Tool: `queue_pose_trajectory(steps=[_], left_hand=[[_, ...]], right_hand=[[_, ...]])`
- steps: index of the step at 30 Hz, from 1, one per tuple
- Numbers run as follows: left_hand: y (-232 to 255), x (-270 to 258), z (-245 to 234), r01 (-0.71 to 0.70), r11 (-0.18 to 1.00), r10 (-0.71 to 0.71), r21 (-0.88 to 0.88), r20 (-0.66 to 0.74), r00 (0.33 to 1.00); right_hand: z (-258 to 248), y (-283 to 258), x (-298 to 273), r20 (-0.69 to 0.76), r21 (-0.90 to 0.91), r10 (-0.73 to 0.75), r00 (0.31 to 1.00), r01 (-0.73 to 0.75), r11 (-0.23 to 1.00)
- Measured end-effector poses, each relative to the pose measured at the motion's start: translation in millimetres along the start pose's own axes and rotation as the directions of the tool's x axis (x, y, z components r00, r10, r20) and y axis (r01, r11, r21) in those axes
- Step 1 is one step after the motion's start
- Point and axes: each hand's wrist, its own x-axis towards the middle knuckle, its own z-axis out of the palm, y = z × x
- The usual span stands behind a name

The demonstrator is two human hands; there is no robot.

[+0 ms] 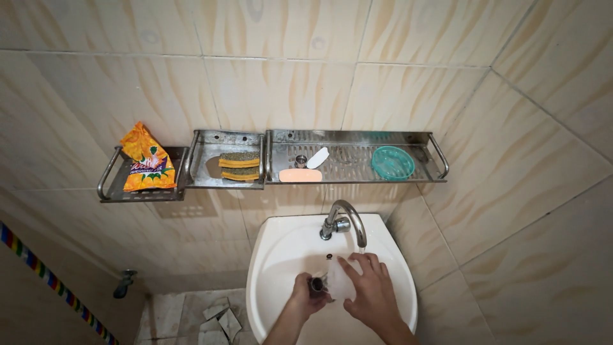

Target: Organizing toiletries on a wall shelf and cleaning a sink basin in a bathroom.

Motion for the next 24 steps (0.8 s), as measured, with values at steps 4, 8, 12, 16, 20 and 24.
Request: queue_pose_trajectory(steps=[4,8,12,16,20,24], left_hand=[[1.4,6.3,-13.7,0.033,0.997,-0.036,-0.068,-0.032,0.999],[5.8,-6.4,-13.0,0.037,0.999,-0.038,-0.027,-0.022,0.999],[10.0,-21.1,-6.2,0.040,0.998,-0.040,-0.044,-0.007,0.999],[10.8,-16.2,-3.3,0.033,0.998,-0.034,-0.056,-0.018,0.999],[22.0,-62.3,23.0,-0.239,0.934,0.274,0.265,-0.103,0.956],[30.2,-112.8,53.9,-0.480,0.635,0.637,0.605,-0.058,0.769]], right_hand=[[7.9,-4.6,2.4,0.005,-0.014,-0.034,0.999,0.034,0.999],[10.9,-7.5,5.8,-0.067,-0.019,-0.146,0.987,0.145,0.989],[19.5,-0.8,7.8,-0.165,-0.121,-0.299,0.940,0.281,0.952],[34.1,13.6,-1.3,-0.286,-0.283,-0.354,0.891,0.274,0.919],[34.5,15.1,-12.9,-0.170,-0.021,0.098,0.981,-0.103,0.994],[68.2,46.6,-23.6,0.001,0.320,0.563,0.827,-0.533,0.783]])
